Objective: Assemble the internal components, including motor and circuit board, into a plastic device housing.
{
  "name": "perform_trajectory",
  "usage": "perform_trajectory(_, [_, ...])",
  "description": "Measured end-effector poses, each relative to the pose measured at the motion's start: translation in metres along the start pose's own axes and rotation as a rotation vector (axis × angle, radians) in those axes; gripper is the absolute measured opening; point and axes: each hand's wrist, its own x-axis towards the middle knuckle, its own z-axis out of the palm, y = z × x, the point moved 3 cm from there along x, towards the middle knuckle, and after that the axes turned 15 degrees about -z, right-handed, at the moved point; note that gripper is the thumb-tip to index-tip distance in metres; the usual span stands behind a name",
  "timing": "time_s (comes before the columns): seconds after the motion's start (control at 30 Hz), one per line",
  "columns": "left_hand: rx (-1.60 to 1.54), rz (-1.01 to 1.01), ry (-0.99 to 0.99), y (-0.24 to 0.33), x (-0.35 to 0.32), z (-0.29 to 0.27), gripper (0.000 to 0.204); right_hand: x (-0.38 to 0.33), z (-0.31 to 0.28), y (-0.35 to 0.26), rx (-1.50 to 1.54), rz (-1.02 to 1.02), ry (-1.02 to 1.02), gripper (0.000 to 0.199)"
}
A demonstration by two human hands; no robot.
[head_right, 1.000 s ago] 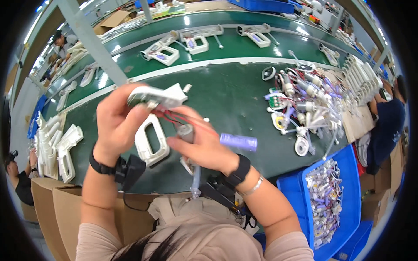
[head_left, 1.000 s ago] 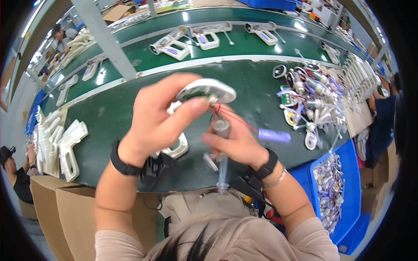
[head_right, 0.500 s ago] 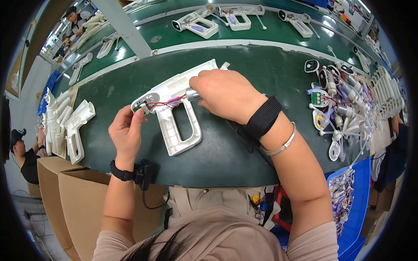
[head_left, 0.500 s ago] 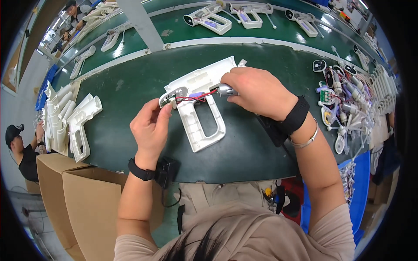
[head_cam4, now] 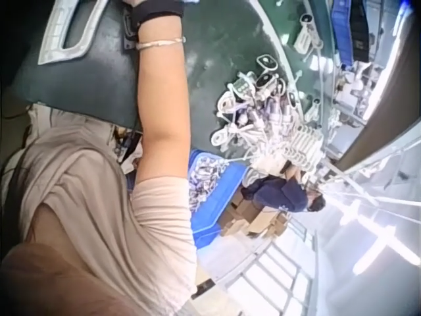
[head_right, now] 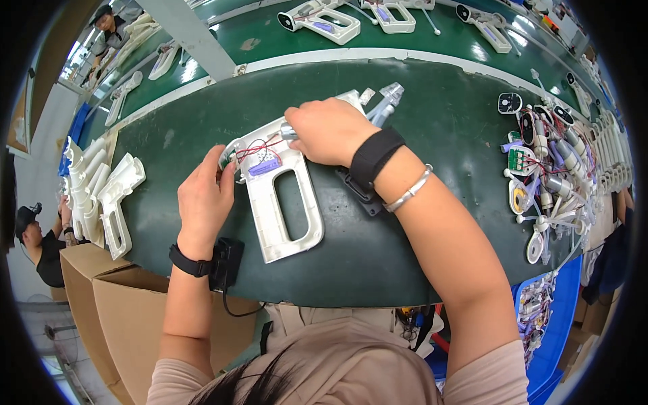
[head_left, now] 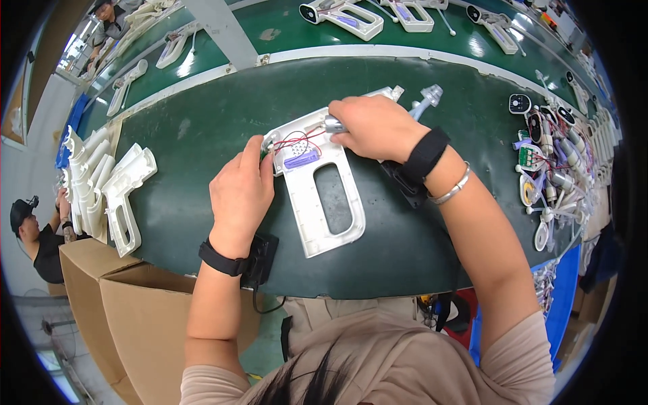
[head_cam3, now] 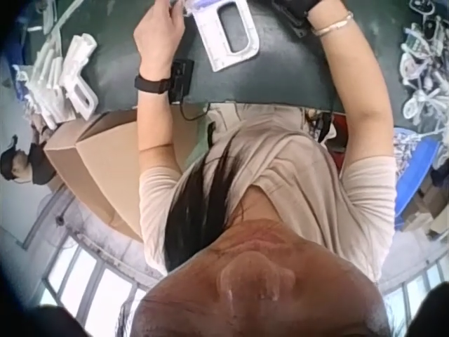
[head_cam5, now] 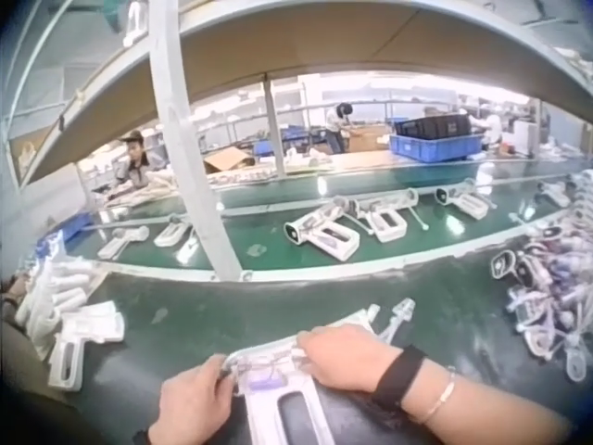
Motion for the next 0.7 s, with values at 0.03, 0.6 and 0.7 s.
perform_trajectory(0.03, [-0.017,0.011,0.003,0.001,-0.002,-0.001,0.029,-0.005,-0.001,-0.003,0.009,-0.001,-0.043,0.028])
perform_trajectory(0.6, [-0.068,0.266,0.275,0.035,-0.050,-0.058,0.040,-0.068,-0.048,-0.061,-0.092,-0.018,0.213,0.026])
perform_trajectory(0.7, [-0.007,0.260,0.257,0.031,-0.029,-0.031,0.041,-0.056,-0.024,-0.045,-0.142,-0.013,0.176,0.024])
